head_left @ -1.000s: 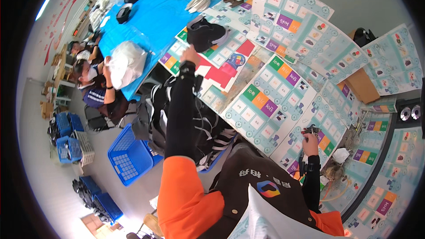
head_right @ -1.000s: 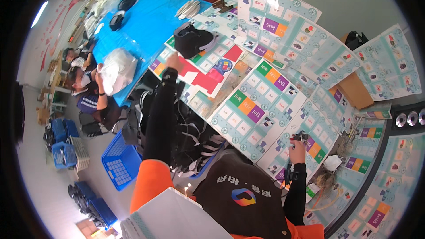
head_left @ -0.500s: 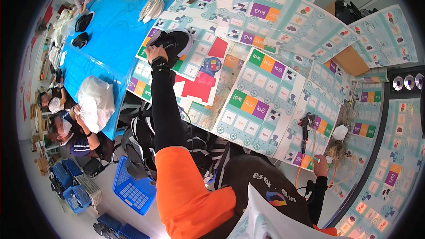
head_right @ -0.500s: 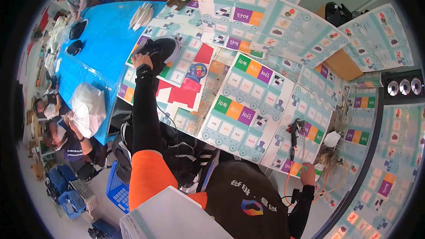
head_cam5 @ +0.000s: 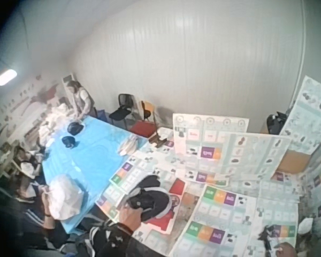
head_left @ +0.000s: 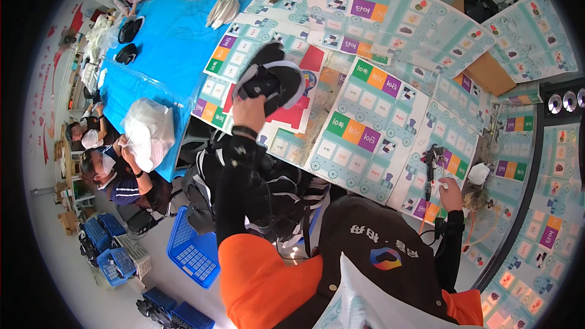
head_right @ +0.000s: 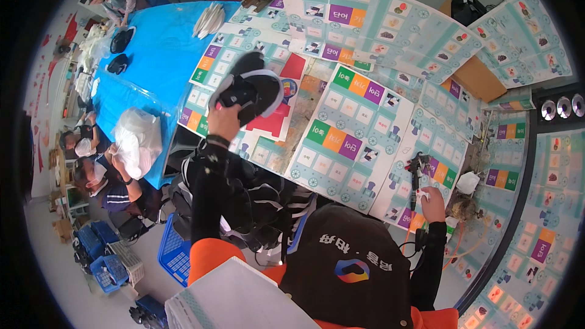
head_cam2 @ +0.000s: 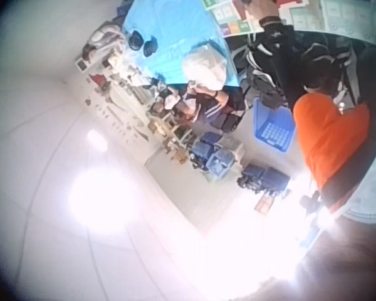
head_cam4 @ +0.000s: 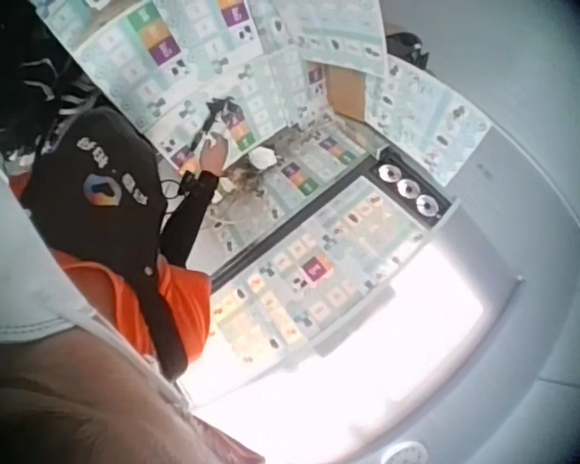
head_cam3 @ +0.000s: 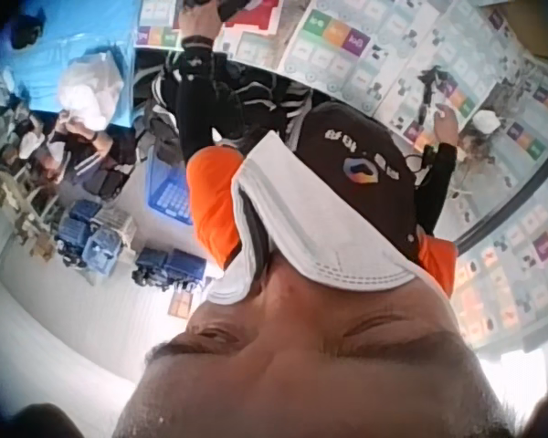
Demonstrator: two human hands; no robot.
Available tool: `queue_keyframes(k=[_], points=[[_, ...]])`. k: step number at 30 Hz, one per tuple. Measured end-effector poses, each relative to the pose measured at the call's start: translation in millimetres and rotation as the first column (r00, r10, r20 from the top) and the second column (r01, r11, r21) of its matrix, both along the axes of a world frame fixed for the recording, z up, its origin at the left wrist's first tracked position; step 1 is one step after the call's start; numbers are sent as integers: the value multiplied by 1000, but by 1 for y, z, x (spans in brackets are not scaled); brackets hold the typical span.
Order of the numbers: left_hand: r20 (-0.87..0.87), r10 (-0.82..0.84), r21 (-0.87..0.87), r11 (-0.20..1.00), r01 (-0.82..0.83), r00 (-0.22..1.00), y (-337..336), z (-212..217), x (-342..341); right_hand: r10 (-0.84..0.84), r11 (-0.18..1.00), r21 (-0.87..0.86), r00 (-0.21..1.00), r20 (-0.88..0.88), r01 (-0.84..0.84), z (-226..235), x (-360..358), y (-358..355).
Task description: The person handles shoe components at a workstation, using a hand tool to press or trim a gray shoe part, and then picks up several black shoe pieces one by one to check them.
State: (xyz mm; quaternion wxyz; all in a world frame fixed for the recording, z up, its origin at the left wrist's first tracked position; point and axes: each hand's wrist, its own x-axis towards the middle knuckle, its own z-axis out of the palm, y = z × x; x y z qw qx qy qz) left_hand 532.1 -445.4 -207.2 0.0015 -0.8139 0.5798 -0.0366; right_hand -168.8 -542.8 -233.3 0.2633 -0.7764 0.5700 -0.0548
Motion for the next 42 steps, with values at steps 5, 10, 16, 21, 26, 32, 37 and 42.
queue_keyframes(k=[5, 10, 16, 21, 26, 32, 37, 42], points=[[-215, -60, -177, 984, 21, 975, 40, 77, -101, -15, 989, 145, 998, 65, 6, 34, 42, -16], [-992, -101, -93, 991, -100, -76, 69, 72, -168, 182, 925, 279, 946, 269, -258, 72, 117, -23], [-201, -279, -187, 952, -243, -939, 43, -22, -255, -157, 541, 708, 773, 614, -453, 102, 195, -12], [-675, -162, 4, 975, -224, -720, 32, 28, -242, 410, 904, 208, 894, -182, -372, 93, 196, -2], [-950, 249, 276, 952, 133, 189, 12, 58, -229, 750, 640, -334, 656, 78, -692, 143, 212, 32], [-911, -94, -173, 971, -165, 401, -3, 15, -285, 779, 596, -271, 626, -33, -756, 40, 184, 2], [-828, -260, -324, 945, -46, 496, 50, 4, -332, 425, 903, -36, 881, 206, -427, 9, 155, -9], [-802, -155, -308, 935, -176, 577, 73, -59, -387, 464, 880, -39, 841, 279, -473, -23, 125, -1]])
